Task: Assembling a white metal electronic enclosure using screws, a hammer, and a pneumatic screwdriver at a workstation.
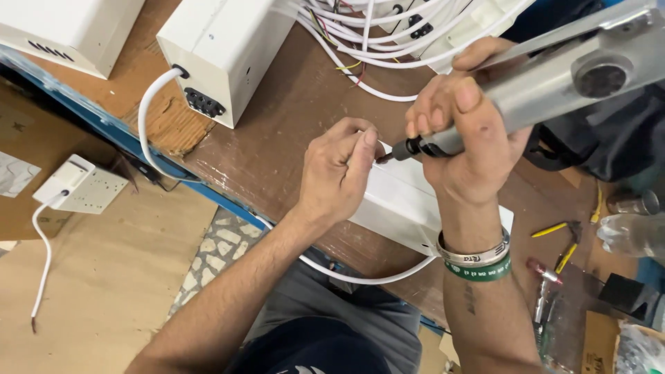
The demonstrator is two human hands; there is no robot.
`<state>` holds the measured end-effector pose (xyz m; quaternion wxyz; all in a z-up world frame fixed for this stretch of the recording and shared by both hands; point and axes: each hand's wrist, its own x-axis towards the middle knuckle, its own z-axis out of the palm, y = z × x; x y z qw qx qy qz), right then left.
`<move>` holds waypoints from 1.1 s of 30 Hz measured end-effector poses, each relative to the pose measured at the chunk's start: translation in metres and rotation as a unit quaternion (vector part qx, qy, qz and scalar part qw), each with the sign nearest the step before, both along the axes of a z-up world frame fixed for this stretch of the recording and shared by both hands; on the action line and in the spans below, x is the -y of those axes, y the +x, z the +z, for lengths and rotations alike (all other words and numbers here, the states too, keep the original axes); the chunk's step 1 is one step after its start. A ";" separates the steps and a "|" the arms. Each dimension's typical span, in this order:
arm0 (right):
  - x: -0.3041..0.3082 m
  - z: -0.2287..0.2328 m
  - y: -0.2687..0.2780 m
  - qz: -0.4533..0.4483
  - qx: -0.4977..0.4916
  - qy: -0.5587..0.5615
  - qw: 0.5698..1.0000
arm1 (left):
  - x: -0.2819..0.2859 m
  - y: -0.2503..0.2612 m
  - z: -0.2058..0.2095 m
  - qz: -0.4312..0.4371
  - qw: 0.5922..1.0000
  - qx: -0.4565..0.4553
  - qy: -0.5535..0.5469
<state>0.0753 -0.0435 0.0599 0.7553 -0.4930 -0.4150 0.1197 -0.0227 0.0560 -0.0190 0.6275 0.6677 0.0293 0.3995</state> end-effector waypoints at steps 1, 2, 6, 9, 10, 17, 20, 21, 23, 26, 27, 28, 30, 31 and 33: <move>-0.001 0.002 0.000 0.001 -0.002 -0.003 1.000 | 0.000 0.000 -0.001 0.001 1.000 -0.002 -0.003; -0.002 0.005 0.000 0.005 0.025 -0.002 1.000 | 0.000 0.001 -0.002 0.002 1.000 -0.001 -0.001; -0.001 0.010 -0.004 0.006 0.031 -0.004 1.000 | 0.000 -0.001 0.001 -0.002 1.000 -0.010 0.000; -0.002 0.006 -0.003 0.026 0.006 0.002 1.000 | 0.000 0.000 -0.002 -0.001 1.000 -0.004 0.001; -0.002 0.004 -0.003 0.025 0.005 0.001 1.000 | 0.000 0.000 -0.002 -0.002 1.000 -0.005 0.000; -0.002 0.002 -0.003 0.028 0.011 -0.010 1.000 | 0.001 0.002 -0.003 -0.005 1.000 0.003 -0.006; -0.002 0.002 -0.004 0.041 0.005 -0.013 0.999 | 0.001 0.002 -0.004 -0.002 1.000 0.007 -0.004; -0.003 0.003 -0.004 0.041 0.006 -0.016 0.999 | 0.001 0.002 -0.004 -0.003 1.000 0.008 -0.002; -0.003 0.000 0.000 0.048 0.015 -0.018 0.999 | 0.000 0.002 -0.004 -0.002 1.000 0.007 -0.002; -0.003 0.002 0.010 0.096 0.041 -0.021 0.994 | 0.000 0.002 -0.003 -0.003 1.000 0.006 -0.004; -0.003 0.003 0.013 0.139 0.059 -0.022 0.988 | 0.001 0.002 -0.003 -0.004 1.000 0.005 -0.005; -0.006 0.005 0.017 0.137 0.058 -0.023 0.989 | 0.000 0.002 -0.003 -0.006 1.000 0.005 -0.005; -0.011 0.008 0.026 0.274 0.073 -0.007 0.959 | 0.000 0.002 -0.003 -0.006 1.000 0.012 -0.007; -0.013 0.010 0.024 0.273 0.072 -0.008 0.959 | 0.000 0.002 -0.004 -0.008 1.000 0.011 -0.008; -0.017 0.012 0.019 0.311 0.058 -0.015 0.949 | 0.000 0.003 -0.006 -0.015 1.000 0.022 -0.012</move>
